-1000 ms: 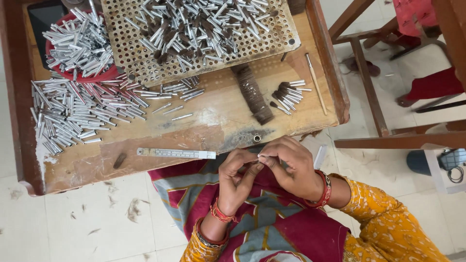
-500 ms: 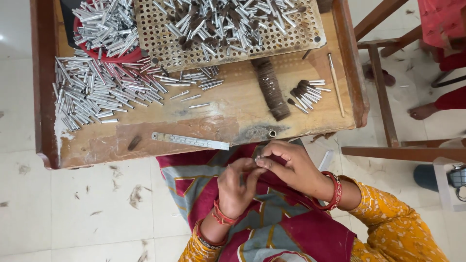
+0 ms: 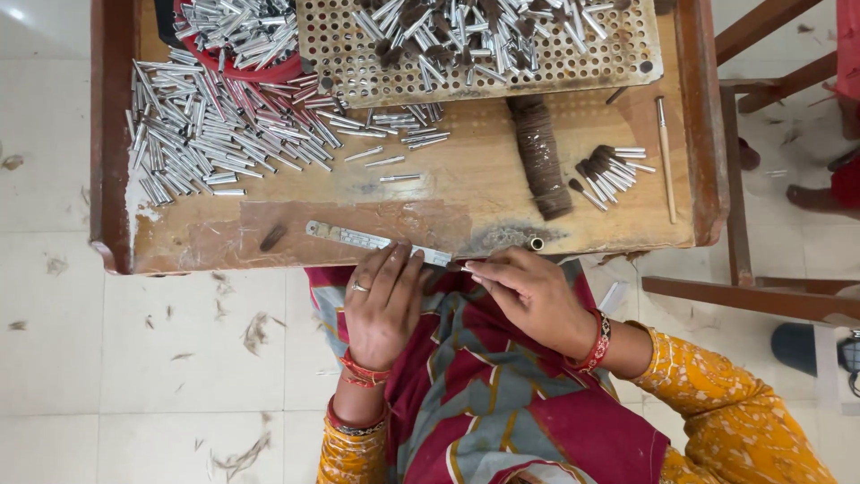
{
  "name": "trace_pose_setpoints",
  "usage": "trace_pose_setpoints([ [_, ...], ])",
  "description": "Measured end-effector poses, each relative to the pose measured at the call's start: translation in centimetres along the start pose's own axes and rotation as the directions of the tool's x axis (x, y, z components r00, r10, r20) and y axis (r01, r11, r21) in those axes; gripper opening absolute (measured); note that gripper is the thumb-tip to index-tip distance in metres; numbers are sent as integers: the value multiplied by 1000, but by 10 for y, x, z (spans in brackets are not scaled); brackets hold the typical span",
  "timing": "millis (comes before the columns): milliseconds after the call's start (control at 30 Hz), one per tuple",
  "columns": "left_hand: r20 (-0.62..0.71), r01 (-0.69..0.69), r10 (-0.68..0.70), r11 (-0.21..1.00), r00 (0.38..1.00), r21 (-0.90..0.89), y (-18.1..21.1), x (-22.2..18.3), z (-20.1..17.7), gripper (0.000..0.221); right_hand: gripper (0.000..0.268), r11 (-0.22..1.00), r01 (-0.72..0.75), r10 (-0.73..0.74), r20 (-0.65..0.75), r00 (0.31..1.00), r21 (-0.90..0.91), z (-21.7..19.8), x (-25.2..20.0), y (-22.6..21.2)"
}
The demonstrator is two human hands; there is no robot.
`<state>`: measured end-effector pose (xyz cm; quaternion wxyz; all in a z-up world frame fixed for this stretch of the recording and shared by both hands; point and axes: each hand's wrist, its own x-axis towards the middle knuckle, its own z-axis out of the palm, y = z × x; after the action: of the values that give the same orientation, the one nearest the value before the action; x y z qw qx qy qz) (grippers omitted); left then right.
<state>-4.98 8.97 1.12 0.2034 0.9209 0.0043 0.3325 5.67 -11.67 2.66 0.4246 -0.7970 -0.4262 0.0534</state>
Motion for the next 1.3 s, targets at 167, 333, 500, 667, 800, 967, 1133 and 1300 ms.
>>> trace_pose_setpoints([
  [167, 26, 34, -34, 999, 999, -1, -8, -4, 4, 32, 29, 999, 33, -33, 22, 999, -2, 5, 5, 0],
  [333, 30, 51, -51, 999, 998, -12, -9, -4, 4, 32, 31, 999, 29, -29, 36, 999, -16, 9, 7, 2],
  [500, 49, 62, -61, 998, 997, -20, -9, -5, 5, 33, 31, 999, 35, -34, 51, 998, -22, 11, 10, 1],
  [667, 47, 71, -70, 997, 996, -21, -9, -6, 6, 32, 29, 997, 51, -48, 69, 996, -50, 10, 12, 0],
  [800, 48, 77, -77, 997, 996, -8, -8, -7, 7, 32, 29, 996, 56, -50, 83, 995, -73, 10, 11, 0],
  [967, -57, 203, -215, 965, 975, -167, 16, -6, 3, 35, 24, 989, -66, 60, 48, 997, 135, 14, 3, 0],
  [1133, 190, 492, -523, 530, 831, -691, 40, -31, 31, 26, 14, 723, -281, 285, 97, 953, 631, 22, -22, 8],
  [1300, 415, 485, -545, -17, 729, -875, 46, -36, 50, 16, 9, 755, -309, 293, 124, 948, 579, -7, -20, 1],
])
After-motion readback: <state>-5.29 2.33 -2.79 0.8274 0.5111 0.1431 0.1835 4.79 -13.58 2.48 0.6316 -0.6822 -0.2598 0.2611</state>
